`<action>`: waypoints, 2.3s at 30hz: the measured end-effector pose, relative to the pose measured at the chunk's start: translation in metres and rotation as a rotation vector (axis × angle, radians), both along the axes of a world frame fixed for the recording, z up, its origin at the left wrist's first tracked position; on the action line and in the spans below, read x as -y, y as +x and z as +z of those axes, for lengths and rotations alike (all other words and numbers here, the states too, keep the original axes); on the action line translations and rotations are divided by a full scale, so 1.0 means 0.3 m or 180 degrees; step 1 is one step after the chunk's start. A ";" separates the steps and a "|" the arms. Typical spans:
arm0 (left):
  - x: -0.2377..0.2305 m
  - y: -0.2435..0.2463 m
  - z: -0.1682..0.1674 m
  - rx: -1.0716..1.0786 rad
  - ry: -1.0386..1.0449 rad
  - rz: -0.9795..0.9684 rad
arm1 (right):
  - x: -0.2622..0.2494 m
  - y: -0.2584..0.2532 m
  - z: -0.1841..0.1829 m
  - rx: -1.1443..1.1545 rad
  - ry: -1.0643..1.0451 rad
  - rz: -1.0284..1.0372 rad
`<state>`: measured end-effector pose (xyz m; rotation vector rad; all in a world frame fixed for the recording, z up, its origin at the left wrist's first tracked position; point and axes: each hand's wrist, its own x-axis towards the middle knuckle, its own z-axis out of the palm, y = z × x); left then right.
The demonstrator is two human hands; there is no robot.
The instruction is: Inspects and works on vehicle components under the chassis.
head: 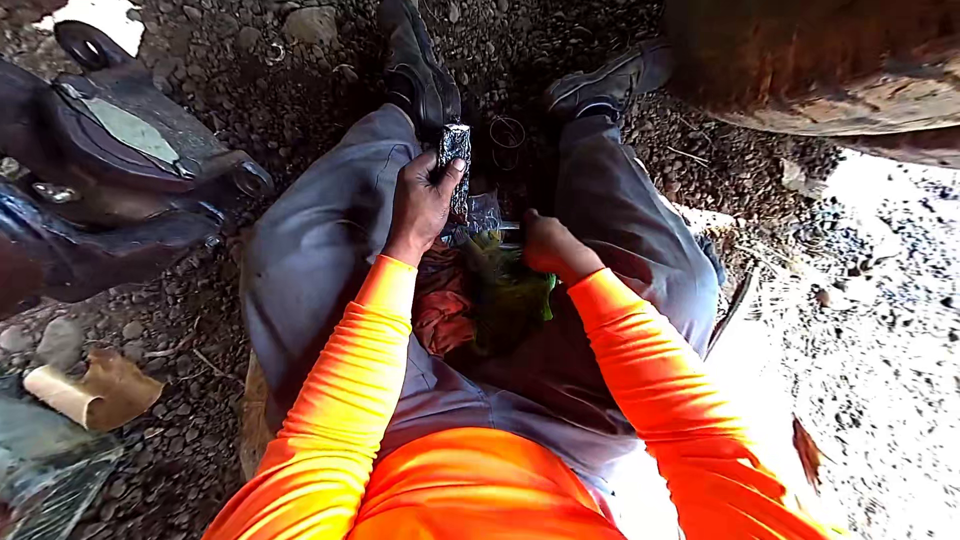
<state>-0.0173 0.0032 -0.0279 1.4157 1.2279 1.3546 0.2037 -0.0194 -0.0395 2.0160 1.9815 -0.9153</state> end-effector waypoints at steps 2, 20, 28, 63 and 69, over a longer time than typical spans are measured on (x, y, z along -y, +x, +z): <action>0.021 0.020 -0.012 -0.0083 -0.0122 -0.0060 | 0.053 -0.020 -0.052 0.0263 -0.0147 -0.0088; 0.053 0.014 0.074 0.0395 0.0070 0.0099 | 0.027 0.010 0.078 -0.1368 0.1363 -0.0373; 0.092 0.025 0.128 0.0482 0.0368 -0.0104 | -0.042 0.018 0.399 -0.3372 0.2256 0.0072; 0.103 -0.033 0.195 0.0119 0.0984 -0.0604 | -0.080 -0.060 0.491 -0.4096 0.1727 0.0679; 0.103 -0.038 0.192 -0.0252 0.1082 -0.0628 | -0.030 -0.057 0.606 -0.2552 0.2033 0.1254</action>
